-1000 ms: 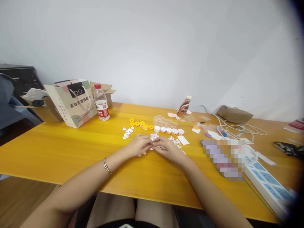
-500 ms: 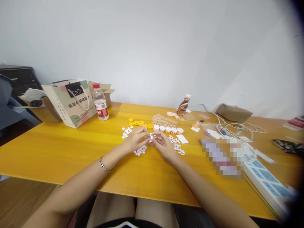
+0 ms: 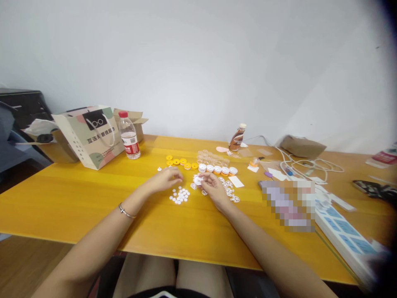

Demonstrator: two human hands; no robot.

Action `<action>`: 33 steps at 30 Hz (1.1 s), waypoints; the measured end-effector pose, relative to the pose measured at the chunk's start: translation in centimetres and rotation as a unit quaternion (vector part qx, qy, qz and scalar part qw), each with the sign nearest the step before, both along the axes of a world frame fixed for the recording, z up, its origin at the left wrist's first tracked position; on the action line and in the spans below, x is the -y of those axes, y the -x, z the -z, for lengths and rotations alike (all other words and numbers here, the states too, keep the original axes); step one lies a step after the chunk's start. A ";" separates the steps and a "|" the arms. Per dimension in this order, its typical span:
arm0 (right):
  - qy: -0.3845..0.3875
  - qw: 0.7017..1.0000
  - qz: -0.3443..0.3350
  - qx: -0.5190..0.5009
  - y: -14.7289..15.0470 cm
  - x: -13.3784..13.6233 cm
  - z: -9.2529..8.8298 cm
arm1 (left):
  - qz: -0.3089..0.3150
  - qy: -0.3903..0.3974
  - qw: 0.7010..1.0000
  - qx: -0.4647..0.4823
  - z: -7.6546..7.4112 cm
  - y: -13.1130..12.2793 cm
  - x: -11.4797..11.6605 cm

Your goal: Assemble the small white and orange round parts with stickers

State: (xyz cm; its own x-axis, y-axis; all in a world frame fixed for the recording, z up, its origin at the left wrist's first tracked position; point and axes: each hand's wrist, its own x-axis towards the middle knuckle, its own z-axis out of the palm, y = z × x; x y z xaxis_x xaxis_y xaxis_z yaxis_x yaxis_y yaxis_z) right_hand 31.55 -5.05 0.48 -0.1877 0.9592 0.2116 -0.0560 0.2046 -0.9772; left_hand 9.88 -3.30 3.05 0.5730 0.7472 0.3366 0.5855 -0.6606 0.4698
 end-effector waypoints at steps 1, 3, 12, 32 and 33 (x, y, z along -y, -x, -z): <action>0.000 1.000 0.001 0.004 -0.1 -0.1 0.1 | 0.002 0.015 0.999 -0.029 0.2 0.3 -0.2; -0.001 1.000 0.001 0.010 -0.2 -0.3 0.2 | 0.021 0.035 0.997 -0.063 0.6 0.7 -0.5; -0.007 1.000 -0.002 0.030 0.1 -0.1 0.1 | 0.044 0.001 0.995 -0.086 1.5 0.1 -0.6; -0.025 0.997 -0.044 0.061 0.1 -0.2 0.4 | 0.005 -0.106 0.977 -0.183 2.1 -1.2 -0.6; -0.026 0.997 -0.045 0.063 0.1 -0.2 0.4 | -0.001 -0.112 0.976 -0.185 2.2 -1.2 -0.6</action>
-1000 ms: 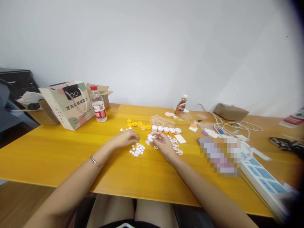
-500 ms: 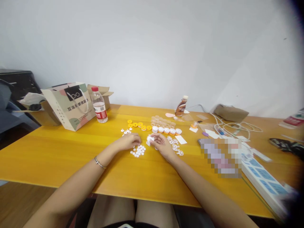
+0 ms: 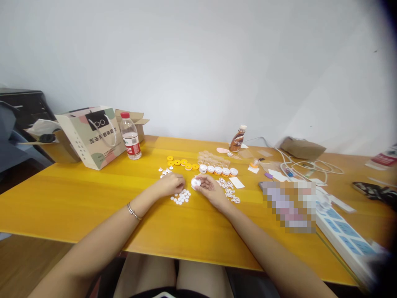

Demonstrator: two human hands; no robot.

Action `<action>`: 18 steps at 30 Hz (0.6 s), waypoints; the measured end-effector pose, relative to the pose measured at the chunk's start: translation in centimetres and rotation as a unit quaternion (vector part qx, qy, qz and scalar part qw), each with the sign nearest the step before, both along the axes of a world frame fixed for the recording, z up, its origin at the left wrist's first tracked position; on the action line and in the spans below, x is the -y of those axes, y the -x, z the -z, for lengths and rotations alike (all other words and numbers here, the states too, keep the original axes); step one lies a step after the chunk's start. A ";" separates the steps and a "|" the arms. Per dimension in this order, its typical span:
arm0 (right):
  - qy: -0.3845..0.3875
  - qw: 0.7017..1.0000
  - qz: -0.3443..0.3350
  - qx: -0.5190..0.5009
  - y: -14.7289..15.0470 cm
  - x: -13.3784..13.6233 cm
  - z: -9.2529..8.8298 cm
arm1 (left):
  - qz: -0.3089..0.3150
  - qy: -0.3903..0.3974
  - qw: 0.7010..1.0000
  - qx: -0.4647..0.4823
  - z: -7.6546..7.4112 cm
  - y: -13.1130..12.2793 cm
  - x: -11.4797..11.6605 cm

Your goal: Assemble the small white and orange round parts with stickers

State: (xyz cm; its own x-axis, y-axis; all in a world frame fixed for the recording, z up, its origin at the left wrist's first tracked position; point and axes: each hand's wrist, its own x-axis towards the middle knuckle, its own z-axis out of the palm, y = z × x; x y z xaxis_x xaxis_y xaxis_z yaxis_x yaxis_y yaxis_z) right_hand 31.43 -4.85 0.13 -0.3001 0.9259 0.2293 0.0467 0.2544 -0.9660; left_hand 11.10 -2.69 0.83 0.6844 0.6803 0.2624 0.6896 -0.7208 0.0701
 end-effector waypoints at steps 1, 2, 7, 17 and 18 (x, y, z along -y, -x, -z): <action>-0.001 1.000 0.001 0.002 0.0 0.0 0.0 | -0.004 -0.007 1.000 0.001 0.1 0.0 0.0; -0.001 1.000 0.001 0.003 0.0 0.0 0.0 | -0.004 -0.014 1.000 0.004 0.1 -0.1 -0.1; 0.000 1.000 0.003 0.005 -0.1 0.1 -0.1 | 0.008 -0.037 0.997 0.071 -0.2 -0.1 0.2; 0.007 1.000 0.002 -0.020 0.0 -0.1 0.2 | 0.032 0.075 0.956 0.280 -0.5 -1.1 1.5; 0.008 1.000 0.003 -0.021 0.0 -0.1 0.2 | 0.030 0.075 0.954 0.288 -0.5 -1.2 1.5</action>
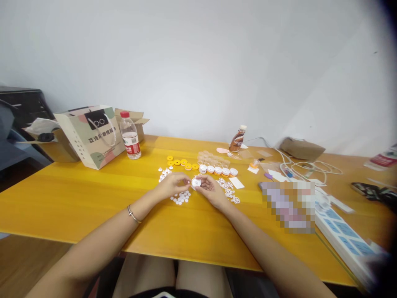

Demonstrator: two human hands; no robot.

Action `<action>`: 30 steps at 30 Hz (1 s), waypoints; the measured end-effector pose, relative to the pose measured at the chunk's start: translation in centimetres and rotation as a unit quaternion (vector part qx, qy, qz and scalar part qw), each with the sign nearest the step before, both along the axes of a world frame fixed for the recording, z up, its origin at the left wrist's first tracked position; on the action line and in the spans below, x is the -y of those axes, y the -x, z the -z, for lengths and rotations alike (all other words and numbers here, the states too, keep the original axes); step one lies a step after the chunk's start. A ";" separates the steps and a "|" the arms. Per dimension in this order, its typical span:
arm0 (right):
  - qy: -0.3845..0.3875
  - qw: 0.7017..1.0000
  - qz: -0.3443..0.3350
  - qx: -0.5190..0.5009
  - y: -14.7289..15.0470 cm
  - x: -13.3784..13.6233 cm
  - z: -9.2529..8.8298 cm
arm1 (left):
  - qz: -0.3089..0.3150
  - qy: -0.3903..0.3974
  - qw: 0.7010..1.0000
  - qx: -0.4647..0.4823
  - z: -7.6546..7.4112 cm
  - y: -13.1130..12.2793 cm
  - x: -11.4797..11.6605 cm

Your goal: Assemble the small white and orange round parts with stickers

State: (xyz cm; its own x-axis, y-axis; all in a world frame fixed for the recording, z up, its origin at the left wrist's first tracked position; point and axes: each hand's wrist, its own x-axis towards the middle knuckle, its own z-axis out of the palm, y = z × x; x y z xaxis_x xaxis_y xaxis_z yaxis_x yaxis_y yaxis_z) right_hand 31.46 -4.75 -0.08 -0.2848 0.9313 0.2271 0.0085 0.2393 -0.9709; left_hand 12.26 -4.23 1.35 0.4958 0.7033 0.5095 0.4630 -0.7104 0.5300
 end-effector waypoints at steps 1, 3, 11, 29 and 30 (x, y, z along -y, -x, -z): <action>0.000 1.000 0.000 0.001 0.0 0.0 0.0 | -0.007 0.000 1.000 0.006 0.0 -0.1 0.0; -0.002 1.000 0.001 0.003 0.0 0.0 0.1 | -0.020 -0.007 1.000 0.014 0.0 -0.2 0.0; -0.013 1.000 0.000 -0.002 0.0 -0.1 0.1 | -0.032 0.029 0.997 0.060 0.0 -1.0 0.5; -0.052 0.997 -0.042 0.034 -0.1 -0.5 1.3 | -0.063 0.017 0.996 0.064 1.2 -1.8 0.1; -0.051 0.997 -0.044 0.032 -0.1 -0.5 1.3 | -0.065 0.016 0.996 0.063 1.2 -1.8 0.2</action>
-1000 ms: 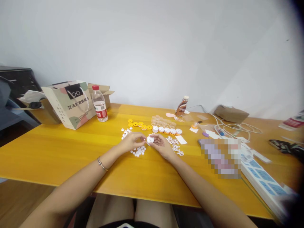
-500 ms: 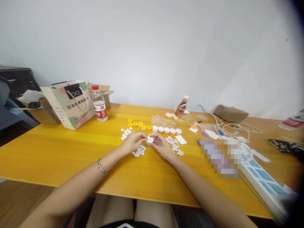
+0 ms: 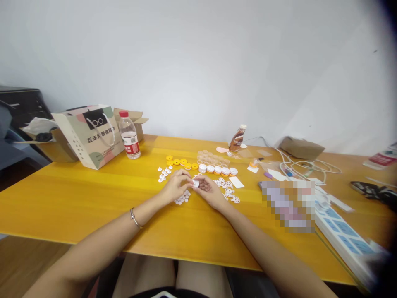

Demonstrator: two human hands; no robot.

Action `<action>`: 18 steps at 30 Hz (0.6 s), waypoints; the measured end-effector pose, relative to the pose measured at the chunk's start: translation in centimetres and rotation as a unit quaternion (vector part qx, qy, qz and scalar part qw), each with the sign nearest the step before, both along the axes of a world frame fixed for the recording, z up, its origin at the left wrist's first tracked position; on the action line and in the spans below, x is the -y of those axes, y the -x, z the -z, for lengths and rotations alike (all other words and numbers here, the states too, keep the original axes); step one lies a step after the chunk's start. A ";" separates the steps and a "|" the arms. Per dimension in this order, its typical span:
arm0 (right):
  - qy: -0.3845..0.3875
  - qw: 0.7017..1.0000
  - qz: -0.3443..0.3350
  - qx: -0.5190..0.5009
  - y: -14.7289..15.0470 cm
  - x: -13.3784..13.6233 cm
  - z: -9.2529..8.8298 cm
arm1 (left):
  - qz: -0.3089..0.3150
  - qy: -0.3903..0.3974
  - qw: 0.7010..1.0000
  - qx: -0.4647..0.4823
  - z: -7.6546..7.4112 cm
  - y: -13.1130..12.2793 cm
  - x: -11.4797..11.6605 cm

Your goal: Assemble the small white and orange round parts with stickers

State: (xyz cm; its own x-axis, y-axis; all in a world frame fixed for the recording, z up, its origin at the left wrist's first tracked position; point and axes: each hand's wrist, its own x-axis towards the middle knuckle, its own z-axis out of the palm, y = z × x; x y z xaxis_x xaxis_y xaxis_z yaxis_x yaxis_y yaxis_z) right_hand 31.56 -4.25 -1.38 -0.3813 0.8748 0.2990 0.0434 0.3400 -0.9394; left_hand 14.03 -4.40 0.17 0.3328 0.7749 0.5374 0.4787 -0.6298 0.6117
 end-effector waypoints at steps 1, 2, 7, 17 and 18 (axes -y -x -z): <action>0.002 1.000 -0.003 -0.004 0.0 0.0 0.0 | -0.002 -0.001 1.000 -0.001 0.0 0.0 0.0; 0.005 1.000 -0.005 -0.008 0.1 0.1 -0.1 | -0.003 -0.002 1.000 0.000 -0.1 0.0 0.1; 0.022 0.999 -0.006 -0.024 0.3 0.5 -0.8 | 0.000 -0.007 1.000 0.017 -0.3 -0.2 0.5; 0.046 0.997 -0.001 -0.058 0.3 0.6 -1.3 | 0.009 -0.005 1.000 0.006 -0.6 -0.1 0.3; 0.047 0.997 0.005 -0.060 0.2 0.6 -1.3 | 0.013 -0.009 1.000 0.008 -0.8 0.0 0.3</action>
